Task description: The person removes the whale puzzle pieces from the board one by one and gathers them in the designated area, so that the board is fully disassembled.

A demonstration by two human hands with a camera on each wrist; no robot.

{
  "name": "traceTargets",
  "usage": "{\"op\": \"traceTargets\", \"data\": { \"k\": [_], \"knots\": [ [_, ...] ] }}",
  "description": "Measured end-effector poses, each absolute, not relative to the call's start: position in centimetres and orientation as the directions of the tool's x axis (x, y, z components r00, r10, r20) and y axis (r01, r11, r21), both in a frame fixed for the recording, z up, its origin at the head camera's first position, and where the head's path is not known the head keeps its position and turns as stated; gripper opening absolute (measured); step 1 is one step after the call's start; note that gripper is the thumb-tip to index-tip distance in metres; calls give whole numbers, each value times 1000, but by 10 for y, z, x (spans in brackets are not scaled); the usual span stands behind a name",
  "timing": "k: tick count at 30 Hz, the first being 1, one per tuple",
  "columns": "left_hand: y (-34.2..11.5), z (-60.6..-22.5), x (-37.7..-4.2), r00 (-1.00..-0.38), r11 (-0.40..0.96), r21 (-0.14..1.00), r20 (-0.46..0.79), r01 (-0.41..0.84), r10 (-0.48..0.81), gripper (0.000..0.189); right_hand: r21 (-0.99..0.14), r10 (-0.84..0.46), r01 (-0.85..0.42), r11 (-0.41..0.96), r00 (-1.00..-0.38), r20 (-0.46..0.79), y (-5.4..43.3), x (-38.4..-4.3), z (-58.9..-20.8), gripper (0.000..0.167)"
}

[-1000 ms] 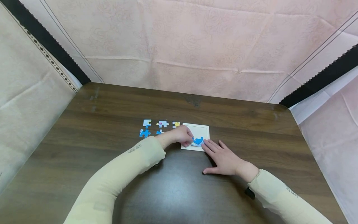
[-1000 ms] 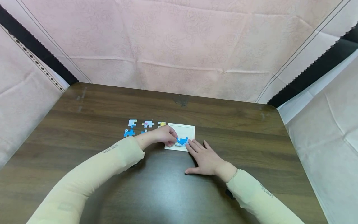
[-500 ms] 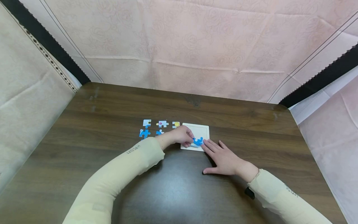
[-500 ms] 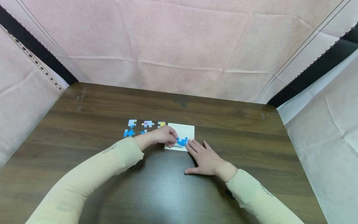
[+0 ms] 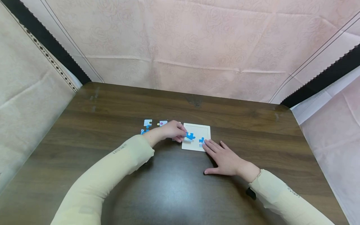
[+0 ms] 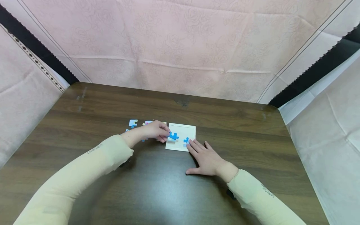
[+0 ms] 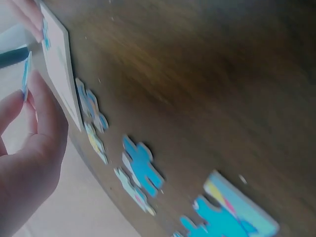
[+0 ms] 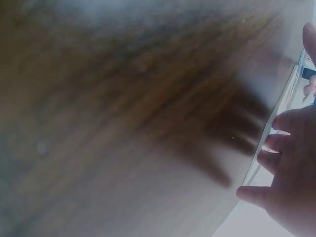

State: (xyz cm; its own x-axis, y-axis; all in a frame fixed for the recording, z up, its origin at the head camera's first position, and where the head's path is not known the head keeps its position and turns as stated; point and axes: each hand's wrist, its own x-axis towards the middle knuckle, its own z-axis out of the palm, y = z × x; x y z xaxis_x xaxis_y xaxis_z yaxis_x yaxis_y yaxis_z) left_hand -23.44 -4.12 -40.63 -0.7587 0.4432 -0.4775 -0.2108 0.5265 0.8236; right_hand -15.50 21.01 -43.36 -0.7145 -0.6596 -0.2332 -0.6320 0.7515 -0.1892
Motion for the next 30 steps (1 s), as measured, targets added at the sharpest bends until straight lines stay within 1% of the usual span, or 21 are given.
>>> {"op": "traceTargets", "data": {
  "k": [8,15,22,30],
  "knots": [
    [-57,-406,-237,-772,523,821,-479,-227,418,26,-184,-657,-631,754,-720,-223,211,-154,-435,94],
    [-74,-408,-234,-771,542,815,-475,-204,424,25,-178,-659,-635,752,-720,-218,211,-154,-435,94],
    [-88,-409,-231,-777,527,824,-466,-208,423,26,-179,-662,-638,749,-717,-218,211,-155,-434,94],
    [-104,-413,-225,-764,563,792,-509,-234,397,26,-177,-664,-640,747,-716,-215,212,-154,-434,94]
  ]
}}
